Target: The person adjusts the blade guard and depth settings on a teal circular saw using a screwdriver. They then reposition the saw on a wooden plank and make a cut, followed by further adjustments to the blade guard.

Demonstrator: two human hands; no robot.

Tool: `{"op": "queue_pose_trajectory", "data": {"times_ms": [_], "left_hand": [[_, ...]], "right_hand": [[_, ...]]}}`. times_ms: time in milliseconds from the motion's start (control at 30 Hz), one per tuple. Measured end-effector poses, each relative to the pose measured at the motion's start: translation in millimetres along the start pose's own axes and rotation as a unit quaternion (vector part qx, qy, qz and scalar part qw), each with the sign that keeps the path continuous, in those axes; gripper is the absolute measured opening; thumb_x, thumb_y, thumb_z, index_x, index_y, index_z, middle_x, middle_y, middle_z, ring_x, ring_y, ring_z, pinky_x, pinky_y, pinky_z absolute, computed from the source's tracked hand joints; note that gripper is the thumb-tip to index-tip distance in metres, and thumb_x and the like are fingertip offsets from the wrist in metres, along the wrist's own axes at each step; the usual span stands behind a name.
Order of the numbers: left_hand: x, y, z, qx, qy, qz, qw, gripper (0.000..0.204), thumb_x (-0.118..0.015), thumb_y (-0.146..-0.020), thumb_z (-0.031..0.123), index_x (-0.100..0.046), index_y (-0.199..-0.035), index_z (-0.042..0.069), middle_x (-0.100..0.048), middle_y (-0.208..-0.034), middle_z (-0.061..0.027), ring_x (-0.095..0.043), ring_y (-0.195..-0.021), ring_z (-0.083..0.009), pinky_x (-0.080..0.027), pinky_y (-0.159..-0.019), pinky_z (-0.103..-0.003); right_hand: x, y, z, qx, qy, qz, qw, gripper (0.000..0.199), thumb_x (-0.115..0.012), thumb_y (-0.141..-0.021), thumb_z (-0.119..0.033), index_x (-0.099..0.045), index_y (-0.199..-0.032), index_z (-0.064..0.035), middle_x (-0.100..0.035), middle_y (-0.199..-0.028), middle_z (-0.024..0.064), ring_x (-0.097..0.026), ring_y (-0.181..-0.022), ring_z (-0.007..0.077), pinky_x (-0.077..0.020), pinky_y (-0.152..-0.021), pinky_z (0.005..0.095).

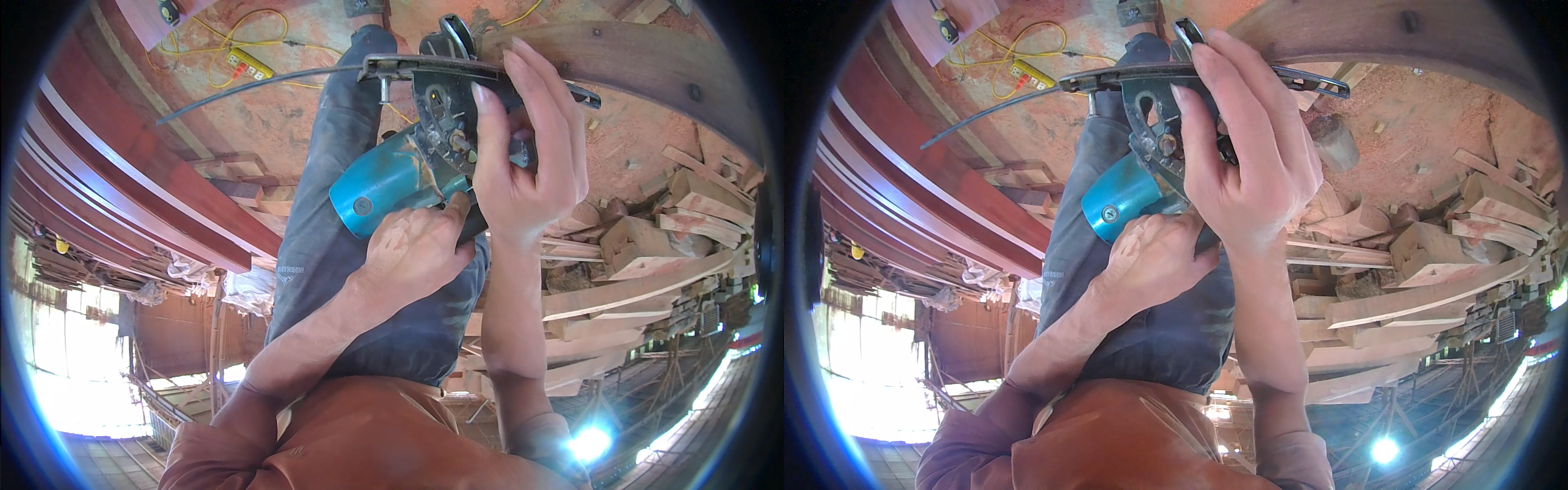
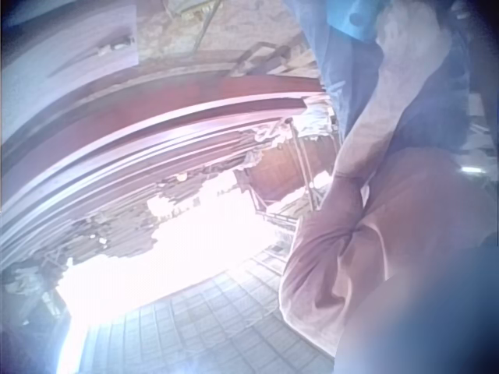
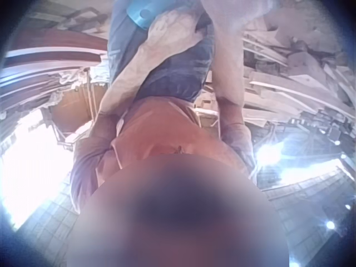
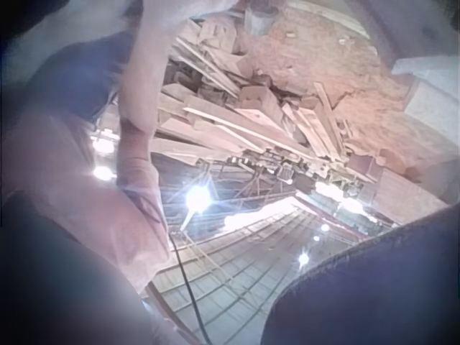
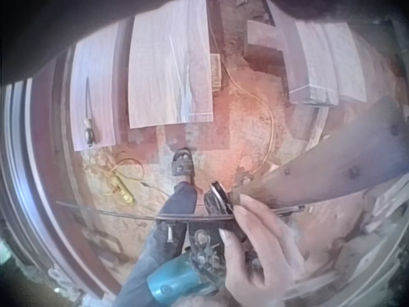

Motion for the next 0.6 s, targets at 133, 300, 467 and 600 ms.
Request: {"op": "queue_pose_trajectory", "data": {"times_ms": [133, 300, 467, 600], "left_hand": [[-2.1, 3.2, 0.7, 0.007, -0.013, 0.001, 1.000, 0.040, -0.073, -0.089, 0.023, -0.059, -0.118, -0.001, -0.074, -0.084, -0.0254, -0.075, -0.083, -0.0436, -0.059, -0.075, -0.055], [-3.7, 1.8, -4.9, 0.021, -0.012, -0.022, 0.999, 0.040, -0.073, -0.091, 0.025, -0.058, -0.119, 0.001, -0.074, -0.084, -0.0254, -0.074, -0.083, -0.0449, -0.059, -0.077, -0.055], [-8.1, -2.5, -8.3, 0.028, -0.014, -0.019, 0.999, 0.045, -0.074, -0.090, 0.027, -0.058, -0.124, 0.001, -0.074, -0.085, -0.0250, -0.074, -0.084, -0.0454, -0.059, -0.079, -0.056], [-16.9, -8.0, -4.3, 0.050, -0.046, -0.035, 0.997, 0.048, -0.075, -0.088, 0.027, -0.058, -0.126, 0.002, -0.075, -0.089, -0.0257, -0.074, -0.087, -0.0456, -0.058, -0.082, -0.056]], "right_hand": [[16.8, 1.9, -2.2, 0.042, 0.017, -0.025, 0.999, 0.030, -0.083, -0.080, 0.004, -0.080, -0.109, -0.0018, -0.080, -0.113, 0.0123, -0.078, -0.092, 0.0255, -0.0631, -0.079, 0.0343], [29.8, 14.0, -6.4, 0.043, 0.001, -0.022, 0.999, 0.033, -0.083, -0.077, 0.004, -0.081, -0.109, -0.0036, -0.080, -0.110, 0.0118, -0.074, -0.082, 0.0222, -0.0583, -0.068, 0.0305], [34.0, 32.9, 7.6, 0.016, -0.053, 0.003, 0.998, 0.037, -0.083, -0.074, 0.005, -0.081, -0.110, -0.0059, -0.077, -0.106, 0.0094, -0.073, -0.080, 0.0218, -0.0571, -0.065, 0.0310], [39.2, 48.7, 23.7, -0.010, -0.076, -0.005, 0.997, 0.038, -0.083, -0.072, 0.004, -0.081, -0.109, -0.0040, -0.076, -0.107, 0.0103, -0.072, -0.078, 0.0219, -0.0580, -0.067, 0.0324]]}}
Point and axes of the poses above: each hand's wrist, its own y-axis away from the middle knuckle, its own x-axis out of the back of the hand, z = x × y, the point moved 4 cm from there along -y, towards the middle knuckle
